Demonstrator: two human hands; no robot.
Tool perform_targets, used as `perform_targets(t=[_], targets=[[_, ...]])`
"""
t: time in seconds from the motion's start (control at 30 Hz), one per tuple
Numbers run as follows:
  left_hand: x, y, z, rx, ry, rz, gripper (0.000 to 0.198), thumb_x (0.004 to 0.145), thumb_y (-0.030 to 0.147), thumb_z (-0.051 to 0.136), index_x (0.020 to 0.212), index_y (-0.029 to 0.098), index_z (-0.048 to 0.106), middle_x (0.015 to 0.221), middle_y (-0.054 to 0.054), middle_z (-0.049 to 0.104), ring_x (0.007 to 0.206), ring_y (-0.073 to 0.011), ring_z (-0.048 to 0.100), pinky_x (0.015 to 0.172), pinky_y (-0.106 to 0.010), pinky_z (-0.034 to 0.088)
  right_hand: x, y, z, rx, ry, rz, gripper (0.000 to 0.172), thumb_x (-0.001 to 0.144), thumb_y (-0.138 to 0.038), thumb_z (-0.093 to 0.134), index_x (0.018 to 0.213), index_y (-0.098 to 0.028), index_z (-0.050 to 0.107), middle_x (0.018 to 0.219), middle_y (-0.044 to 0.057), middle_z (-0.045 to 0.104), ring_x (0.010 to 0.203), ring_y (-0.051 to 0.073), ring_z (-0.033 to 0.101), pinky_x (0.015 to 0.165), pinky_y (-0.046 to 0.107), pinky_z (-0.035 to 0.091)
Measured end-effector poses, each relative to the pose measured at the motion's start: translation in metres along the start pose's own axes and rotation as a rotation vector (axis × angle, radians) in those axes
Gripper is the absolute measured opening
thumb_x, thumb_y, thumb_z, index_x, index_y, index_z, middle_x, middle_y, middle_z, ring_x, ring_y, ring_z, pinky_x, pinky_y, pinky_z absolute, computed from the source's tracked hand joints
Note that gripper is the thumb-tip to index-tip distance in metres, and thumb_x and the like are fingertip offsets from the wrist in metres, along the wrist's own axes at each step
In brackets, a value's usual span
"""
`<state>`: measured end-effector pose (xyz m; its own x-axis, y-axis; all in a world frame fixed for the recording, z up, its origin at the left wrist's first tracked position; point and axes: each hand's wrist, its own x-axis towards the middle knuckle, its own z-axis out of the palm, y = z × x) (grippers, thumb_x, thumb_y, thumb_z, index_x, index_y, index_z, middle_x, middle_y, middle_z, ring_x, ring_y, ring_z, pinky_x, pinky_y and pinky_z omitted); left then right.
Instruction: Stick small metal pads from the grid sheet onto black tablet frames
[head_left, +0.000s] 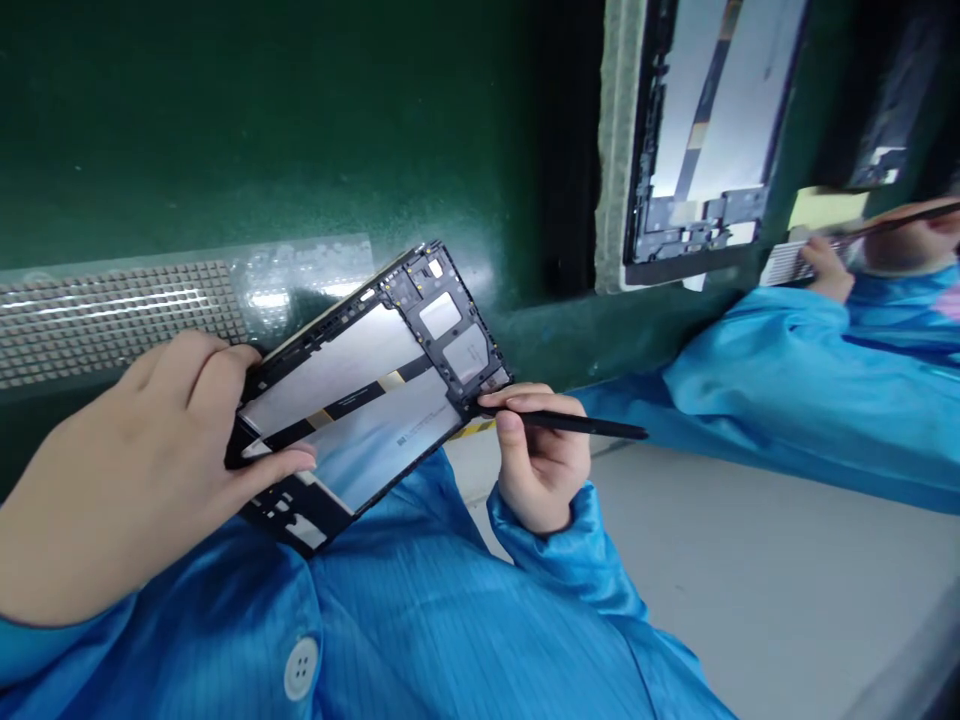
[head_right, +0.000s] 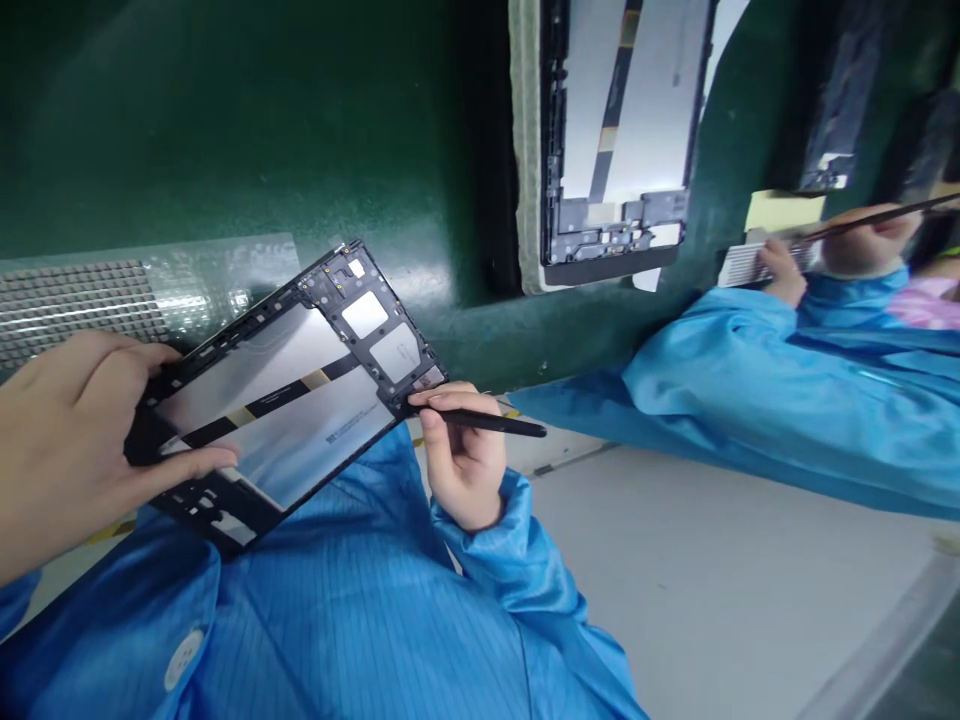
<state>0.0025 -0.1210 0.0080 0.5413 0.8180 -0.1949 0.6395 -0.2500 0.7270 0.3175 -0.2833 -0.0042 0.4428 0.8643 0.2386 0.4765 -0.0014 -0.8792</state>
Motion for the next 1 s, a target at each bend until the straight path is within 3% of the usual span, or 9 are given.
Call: perform_targets(t=[0.17, 0.3, 0.37, 0.47, 0.57, 0.67, 0.8, 0.9, 1.0], targets=[[0.002, -0.006, -0.002, 0.356, -0.119, 0.137, 0.088, 0.081, 0.096, 0.068, 0.141, 0.032, 0.069, 0.128, -0.017, 0.065, 0.121, -0.0537, 0.065, 0.097, -0.071, 0.057, -0.006, -0.004, -0.016, -0.101, 0.026, -0.015, 0.014, 0.103, -0.021, 0.067, 0.106, -0.028, 0.078, 0.109, 0.008, 0.084, 0.103, 0.029, 0.081, 0.089, 0.050, 0.067], [-0.012, 0.020, 0.014, 0.320, -0.041, 0.195, 0.076, 0.094, 0.081, 0.071, 0.145, 0.025, 0.065, 0.127, -0.019, 0.068, 0.123, -0.0505, 0.066, 0.104, -0.072, 0.060, -0.038, -0.021, -0.007, -0.015, -0.202, 0.100, 0.011, 0.099, -0.020, 0.069, 0.095, -0.028, 0.077, 0.081, -0.001, 0.080, 0.067, 0.020, 0.077, 0.060, 0.032, 0.063], [-0.022, 0.037, 0.026, 0.205, 0.009, 0.190, 0.065, 0.097, 0.066, 0.076, 0.145, 0.025, 0.063, 0.126, -0.017, 0.070, 0.117, -0.0450, 0.071, 0.098, -0.066, 0.066, -0.057, -0.034, 0.004, 0.033, -0.282, 0.076, 0.022, 0.092, -0.024, 0.083, 0.113, -0.028, 0.078, 0.085, -0.003, 0.085, 0.061, 0.019, 0.079, 0.050, 0.027, 0.063], [-0.027, 0.053, 0.030, 0.081, 0.101, 0.221, 0.062, 0.099, 0.058, 0.080, 0.148, 0.027, 0.060, 0.125, -0.014, 0.073, 0.108, -0.0360, 0.076, 0.087, -0.054, 0.071, -0.056, -0.047, 0.014, 0.105, -0.098, 0.186, 0.050, 0.098, -0.031, 0.084, 0.146, -0.033, 0.070, 0.122, 0.003, 0.091, 0.095, 0.024, 0.091, 0.070, 0.030, 0.076], [-0.010, 0.052, 0.007, -0.071, 0.210, 0.265, 0.056, 0.104, 0.054, 0.078, 0.151, 0.032, 0.060, 0.126, -0.009, 0.074, 0.098, -0.0243, 0.076, 0.079, -0.040, 0.069, 0.020, -0.049, 0.024, 0.242, -0.023, 0.339, 0.038, 0.103, -0.040, 0.083, 0.140, -0.033, 0.075, 0.126, 0.004, 0.091, 0.107, 0.024, 0.090, 0.088, 0.034, 0.077], [0.026, 0.030, -0.024, -0.214, 0.408, 0.273, 0.042, 0.107, 0.048, 0.075, 0.144, 0.032, 0.062, 0.118, -0.006, 0.071, 0.090, -0.0177, 0.069, 0.076, -0.034, 0.063, 0.162, -0.049, 0.061, 0.139, -0.125, 0.329, 0.045, 0.094, -0.054, 0.090, 0.125, -0.023, 0.077, 0.113, 0.007, 0.090, 0.101, 0.028, 0.088, 0.093, 0.043, 0.077], [0.070, -0.022, -0.036, -0.326, 0.583, 0.234, 0.036, 0.112, 0.049, 0.068, 0.137, 0.024, 0.061, 0.098, 0.000, 0.066, 0.069, -0.0098, 0.057, 0.059, -0.023, 0.050, 0.340, -0.055, 0.132, -0.032, -0.191, 0.282, 0.037, 0.108, -0.050, 0.076, 0.119, -0.015, 0.078, 0.110, 0.008, 0.085, 0.100, 0.025, 0.083, 0.095, 0.044, 0.073], [0.079, -0.050, -0.027, -0.387, 0.605, 0.192, 0.041, 0.113, 0.052, 0.070, 0.133, 0.016, 0.067, 0.100, -0.001, 0.069, 0.073, -0.0100, 0.062, 0.064, -0.023, 0.057, 0.411, -0.063, 0.173, -0.227, -0.259, 0.258, 0.040, 0.109, -0.046, 0.077, 0.137, -0.017, 0.074, 0.136, 0.010, 0.078, 0.118, 0.026, 0.079, 0.102, 0.048, 0.070], [0.074, -0.059, -0.015, -0.428, 0.574, 0.172, 0.042, 0.112, 0.050, 0.073, 0.135, 0.016, 0.070, 0.110, -0.005, 0.074, 0.085, -0.0138, 0.070, 0.075, -0.029, 0.065, 0.443, -0.079, 0.224, -0.399, -0.347, 0.193, 0.045, 0.109, -0.044, 0.078, 0.145, -0.019, 0.071, 0.150, 0.013, 0.072, 0.130, 0.029, 0.075, 0.110, 0.052, 0.068]])
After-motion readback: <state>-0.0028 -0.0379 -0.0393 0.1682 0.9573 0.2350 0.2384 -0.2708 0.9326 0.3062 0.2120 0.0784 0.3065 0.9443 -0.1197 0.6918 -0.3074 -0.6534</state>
